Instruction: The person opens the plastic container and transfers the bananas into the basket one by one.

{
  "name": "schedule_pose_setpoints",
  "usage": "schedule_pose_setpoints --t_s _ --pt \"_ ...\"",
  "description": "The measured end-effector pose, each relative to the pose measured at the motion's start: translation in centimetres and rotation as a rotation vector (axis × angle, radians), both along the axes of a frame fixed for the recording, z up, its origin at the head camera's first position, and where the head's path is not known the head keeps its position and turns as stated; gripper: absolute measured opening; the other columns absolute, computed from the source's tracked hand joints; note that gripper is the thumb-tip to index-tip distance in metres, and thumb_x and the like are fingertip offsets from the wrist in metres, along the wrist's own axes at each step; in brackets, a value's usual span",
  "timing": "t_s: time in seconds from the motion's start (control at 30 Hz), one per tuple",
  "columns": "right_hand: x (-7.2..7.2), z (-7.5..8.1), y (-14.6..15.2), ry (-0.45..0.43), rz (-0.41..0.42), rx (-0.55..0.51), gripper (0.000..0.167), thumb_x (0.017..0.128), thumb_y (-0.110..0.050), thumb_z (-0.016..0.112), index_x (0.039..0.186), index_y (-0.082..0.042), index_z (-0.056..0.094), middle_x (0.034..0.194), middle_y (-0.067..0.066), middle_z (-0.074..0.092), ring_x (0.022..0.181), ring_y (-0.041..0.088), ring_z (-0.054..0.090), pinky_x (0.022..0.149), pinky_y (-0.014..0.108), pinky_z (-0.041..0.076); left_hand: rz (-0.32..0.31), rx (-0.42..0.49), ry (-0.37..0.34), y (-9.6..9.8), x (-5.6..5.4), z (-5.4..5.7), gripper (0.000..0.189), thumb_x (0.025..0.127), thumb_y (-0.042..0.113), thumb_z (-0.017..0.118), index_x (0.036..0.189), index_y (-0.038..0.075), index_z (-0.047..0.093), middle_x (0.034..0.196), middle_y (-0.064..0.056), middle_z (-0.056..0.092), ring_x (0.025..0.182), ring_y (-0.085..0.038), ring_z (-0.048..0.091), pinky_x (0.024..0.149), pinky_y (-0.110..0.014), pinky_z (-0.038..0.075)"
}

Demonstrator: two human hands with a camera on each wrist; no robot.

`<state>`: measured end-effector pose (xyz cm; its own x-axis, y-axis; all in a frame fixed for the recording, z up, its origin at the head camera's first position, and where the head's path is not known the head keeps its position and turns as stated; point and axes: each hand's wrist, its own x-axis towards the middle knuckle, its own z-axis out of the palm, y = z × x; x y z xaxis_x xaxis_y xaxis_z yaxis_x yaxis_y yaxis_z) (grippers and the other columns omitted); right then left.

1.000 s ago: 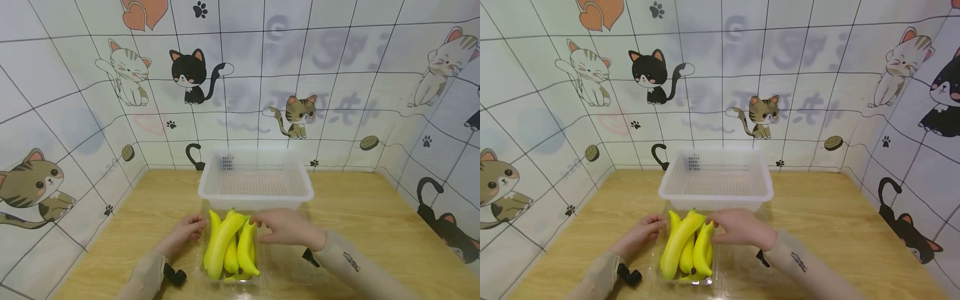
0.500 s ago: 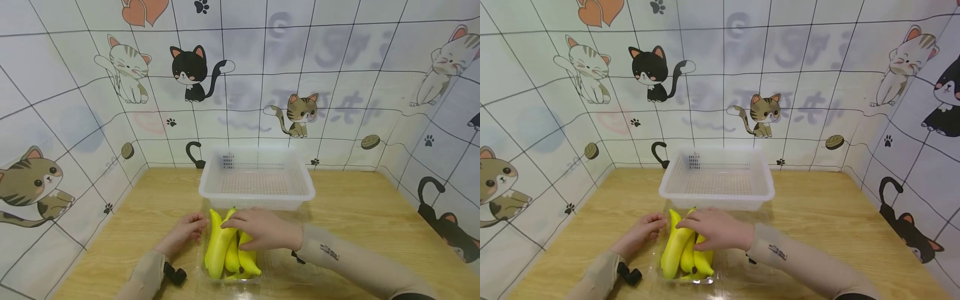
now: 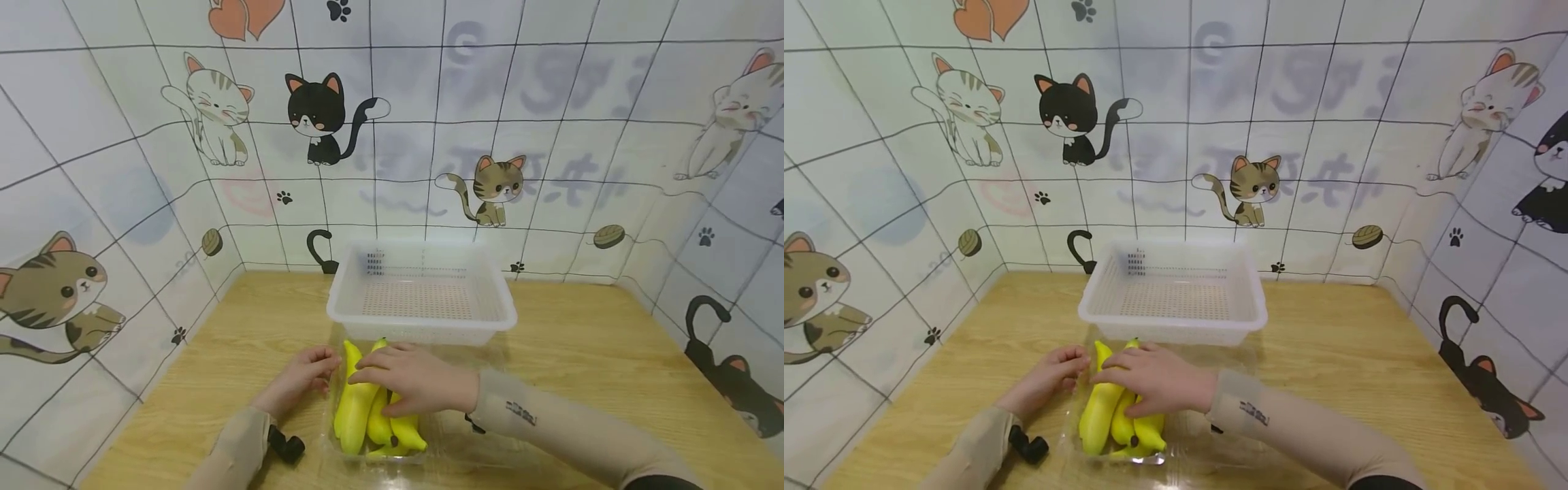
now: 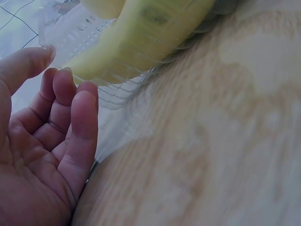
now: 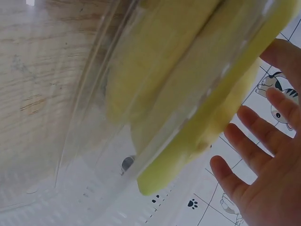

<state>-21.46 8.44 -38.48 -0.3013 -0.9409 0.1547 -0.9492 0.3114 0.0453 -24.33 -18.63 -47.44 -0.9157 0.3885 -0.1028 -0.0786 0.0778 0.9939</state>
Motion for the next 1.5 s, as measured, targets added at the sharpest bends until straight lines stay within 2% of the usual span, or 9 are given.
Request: schedule_pose_setpoints --t_s 0.27,0.6,0.77,1.0,1.5 --pt "-0.3 -0.2 -0.5 0.038 0.016 0.041 0.062 0.083 -0.035 0.077 0.139 -0.029 0.05 0.141 -0.003 0.048 0.127 0.018 0.045 0.102 0.046 0.04 -0.008 -0.003 0.005 0.1 0.0 0.1 0.02 0.096 0.024 0.062 0.096 0.006 0.053 0.083 -0.001 0.051 0.075 -0.016 0.05 0.061 -0.027 0.05" --pt "-0.3 -0.3 -1.0 0.07 -0.014 0.068 0.06 0.083 -0.03 0.077 0.137 -0.029 0.052 0.139 -0.004 0.05 0.129 0.016 0.044 0.1 0.041 0.043 -0.003 -0.005 -0.009 0.0 0.0 0.2 0.021 0.096 0.025 0.062 0.098 0.006 0.053 0.084 -0.001 0.051 0.075 -0.016 0.05 0.061 -0.027 0.05" --pt "-0.3 -0.4 -1.2 0.13 0.003 0.064 0.058 0.082 -0.025 0.076 0.136 -0.029 0.054 0.137 -0.004 0.052 0.126 0.017 0.047 0.099 0.038 0.043 -0.012 -0.013 0.006 0.1 -0.1 0.3 0.021 0.097 0.025 0.061 0.098 0.005 0.053 0.084 -0.002 0.051 0.075 -0.016 0.05 0.061 -0.027 0.05" --pt "-0.4 -0.9 -1.4 0.217 0.04 0.005 0.052 0.082 -0.014 0.07 0.131 -0.029 0.058 0.131 -0.004 0.056 0.12 0.017 0.052 0.095 0.034 0.047 -0.008 -0.023 0.009 0.0 0.1 0.1 0.022 0.097 0.025 0.061 0.099 0.005 0.053 0.085 -0.002 0.052 0.077 -0.016 0.05 0.062 -0.028 0.051" --pt "-0.8 -1.5 -1.5 0.256 0.039 -0.027 0.051 0.082 -0.015 0.074 0.127 -0.035 0.06 0.126 -0.005 0.059 0.117 0.017 0.054 0.092 0.033 0.047 -0.011 -0.016 0.011 0.1 0.1 0.1 0.019 0.097 0.023 0.06 0.096 0.007 0.052 0.085 -0.002 0.051 0.076 -0.016 0.049 0.061 -0.028 0.05"
